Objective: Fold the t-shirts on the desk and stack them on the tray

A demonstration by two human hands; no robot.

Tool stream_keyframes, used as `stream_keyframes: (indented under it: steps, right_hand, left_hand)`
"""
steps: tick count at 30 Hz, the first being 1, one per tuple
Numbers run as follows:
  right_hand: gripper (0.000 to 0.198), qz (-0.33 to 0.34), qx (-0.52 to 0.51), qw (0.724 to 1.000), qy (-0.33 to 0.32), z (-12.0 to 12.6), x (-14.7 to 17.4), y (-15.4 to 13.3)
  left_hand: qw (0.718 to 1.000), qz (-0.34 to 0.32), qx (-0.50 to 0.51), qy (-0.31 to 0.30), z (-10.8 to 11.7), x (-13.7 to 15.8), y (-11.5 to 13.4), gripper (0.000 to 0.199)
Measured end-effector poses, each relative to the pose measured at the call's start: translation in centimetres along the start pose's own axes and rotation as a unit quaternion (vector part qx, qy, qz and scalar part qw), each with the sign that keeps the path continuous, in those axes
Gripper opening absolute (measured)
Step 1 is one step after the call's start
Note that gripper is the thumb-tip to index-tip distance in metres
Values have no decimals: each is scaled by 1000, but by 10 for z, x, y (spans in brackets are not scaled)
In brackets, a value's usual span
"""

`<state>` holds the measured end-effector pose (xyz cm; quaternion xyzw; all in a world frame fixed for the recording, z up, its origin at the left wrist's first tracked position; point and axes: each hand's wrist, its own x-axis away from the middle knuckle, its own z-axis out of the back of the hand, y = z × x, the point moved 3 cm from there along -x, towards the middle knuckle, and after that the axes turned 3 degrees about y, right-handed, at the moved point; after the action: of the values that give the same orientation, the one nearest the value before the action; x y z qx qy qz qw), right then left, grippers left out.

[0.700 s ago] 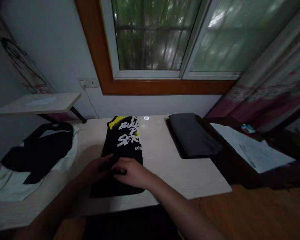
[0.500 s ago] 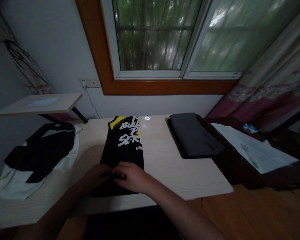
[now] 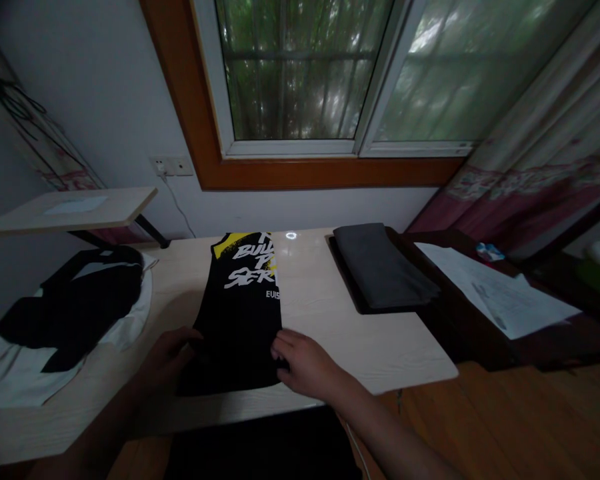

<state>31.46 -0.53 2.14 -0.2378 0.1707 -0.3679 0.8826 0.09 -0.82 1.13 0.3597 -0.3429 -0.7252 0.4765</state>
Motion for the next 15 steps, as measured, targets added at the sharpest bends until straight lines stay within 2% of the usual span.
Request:
stream_keyframes:
  steps: [4,6,9,15]
  right_hand:
    - [29,15,-25,1000,0,8,11,1]
    - [30,29,-18,999,-12,9,12,-2]
    - [29,54,11,997,-47,7,13,-4]
    - [11,78,11,993,-85,2,11,4]
  left_hand:
    - [999,6,-38,17,10,6,-7,23]
    - [998,9,-53,-28,11,6,-7,28]
    - [990,3,-51,-132,8,6,-4,41]
    - [976,25,-93,-194,9,11,-4,44]
